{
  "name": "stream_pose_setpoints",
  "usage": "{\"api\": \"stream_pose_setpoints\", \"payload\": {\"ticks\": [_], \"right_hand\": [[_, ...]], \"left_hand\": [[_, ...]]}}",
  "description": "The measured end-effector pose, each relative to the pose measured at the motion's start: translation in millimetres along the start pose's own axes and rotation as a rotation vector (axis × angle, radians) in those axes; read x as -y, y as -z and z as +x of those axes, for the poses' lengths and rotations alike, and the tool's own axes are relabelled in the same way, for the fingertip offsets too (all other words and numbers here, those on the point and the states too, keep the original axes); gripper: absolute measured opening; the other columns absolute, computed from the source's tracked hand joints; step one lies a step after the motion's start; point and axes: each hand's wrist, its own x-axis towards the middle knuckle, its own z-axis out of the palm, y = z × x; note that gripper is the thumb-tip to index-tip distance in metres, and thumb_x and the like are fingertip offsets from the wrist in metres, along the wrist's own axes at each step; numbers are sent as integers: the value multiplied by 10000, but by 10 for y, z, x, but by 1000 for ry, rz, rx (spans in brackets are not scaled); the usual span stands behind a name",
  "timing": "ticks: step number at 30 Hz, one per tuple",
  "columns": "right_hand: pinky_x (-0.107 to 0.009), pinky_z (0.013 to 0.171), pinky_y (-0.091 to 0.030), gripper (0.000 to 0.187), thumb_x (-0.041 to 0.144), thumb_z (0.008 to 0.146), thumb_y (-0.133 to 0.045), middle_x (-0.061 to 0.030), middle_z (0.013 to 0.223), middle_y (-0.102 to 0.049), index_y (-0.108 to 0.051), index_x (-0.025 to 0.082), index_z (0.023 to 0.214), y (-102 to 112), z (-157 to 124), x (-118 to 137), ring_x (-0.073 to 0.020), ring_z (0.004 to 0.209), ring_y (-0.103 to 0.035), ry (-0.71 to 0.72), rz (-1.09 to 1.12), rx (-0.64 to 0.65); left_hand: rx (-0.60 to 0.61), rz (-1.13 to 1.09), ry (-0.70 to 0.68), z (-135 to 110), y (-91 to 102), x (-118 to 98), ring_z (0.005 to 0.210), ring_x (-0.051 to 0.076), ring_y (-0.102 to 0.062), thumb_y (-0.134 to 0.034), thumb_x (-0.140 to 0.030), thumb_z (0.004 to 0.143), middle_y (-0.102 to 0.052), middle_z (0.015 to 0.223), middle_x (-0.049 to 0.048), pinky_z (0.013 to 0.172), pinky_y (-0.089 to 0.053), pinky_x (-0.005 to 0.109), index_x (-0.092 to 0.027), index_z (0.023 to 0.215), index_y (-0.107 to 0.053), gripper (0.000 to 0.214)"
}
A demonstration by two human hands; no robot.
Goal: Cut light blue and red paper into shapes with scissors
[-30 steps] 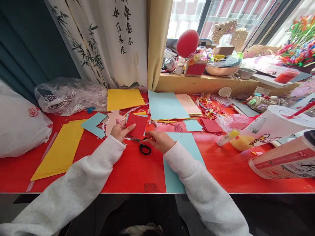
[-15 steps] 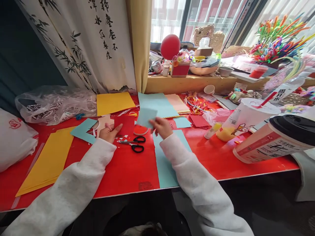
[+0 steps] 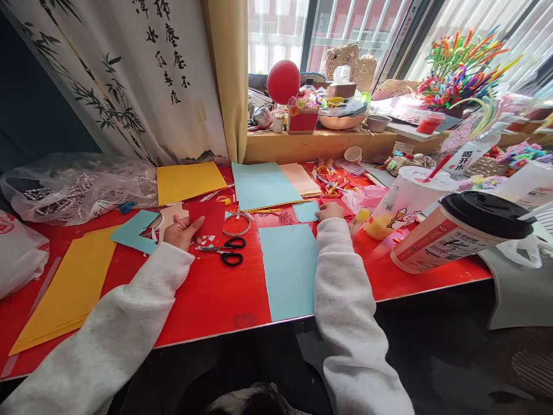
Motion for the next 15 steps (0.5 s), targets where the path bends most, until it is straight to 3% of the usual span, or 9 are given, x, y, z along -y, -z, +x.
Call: {"api": "stream_pose_setpoints", "payload": {"ticks": [4, 7, 10, 11, 12, 13, 15], "right_hand": [[-349, 801, -475, 272, 319, 864, -486, -90, 1139, -533, -538, 175, 1089, 72, -130, 145, -158, 938, -548, 63, 78, -33], [-274, 611, -470, 419, 434, 809, -529, -138, 1099, -557, -532, 147, 1113, 90, -368, 459, -146, 787, -566, 195, 195, 12], [-236, 409, -369, 479, 555, 814, -417, -89, 963, -634, -565, 201, 1101, -92, -740, 846, -95, 551, -528, 339, 328, 255], [-229, 389, -349, 480, 531, 785, -486, -84, 968, -637, -546, 205, 1131, -195, -867, 952, -93, 543, -532, 409, 434, 503], [-215, 370, -323, 489, 480, 704, -614, -63, 901, -650, -555, 202, 1102, -306, -980, 1034, -87, 515, -525, 435, 493, 671], [-206, 358, -300, 441, 434, 650, -679, -35, 763, -649, -591, 176, 997, -413, -1069, 1088, -79, 472, -501, 433, 510, 763], [-201, 334, -228, 324, 427, 629, -698, 27, 470, -529, -571, 147, 733, -575, -1148, 1116, -60, 363, -404, 374, 527, 787]], "left_hand": [[-62, -66, 11, 17, 31, -63, 269, 53, -343, -615, -517, 650, -408, 331, -80, 300, -235, 183, -173, 704, -597, 349], [-71, -164, -52, -2, 60, -167, 263, 52, -341, -575, -531, 683, -477, 383, -68, 284, -210, 186, -194, 635, -487, 351], [12, -80, -56, -109, 28, -233, 288, 60, -372, -589, -527, 674, -484, 386, -57, 300, -234, 184, -194, 631, -495, 349], [53, -19, -37, -162, -3, -231, 298, 69, -392, -588, -530, 675, -468, 369, -55, 312, -251, 187, -192, 650, -532, 343], [101, 36, -18, -217, -43, -218, 308, 81, -411, -585, -533, 676, -457, 357, -53, 327, -274, 195, -192, 678, -572, 341], [160, 81, -17, -266, -86, -197, 325, 95, -438, -582, -531, 680, -459, 356, -48, 348, -303, 205, -195, 693, -603, 337], [269, 143, -65, -315, -155, -151, 392, 120, -506, -579, -515, 686, -518, 417, -28, 424, -384, 231, -204, 652, -628, 316]]}}
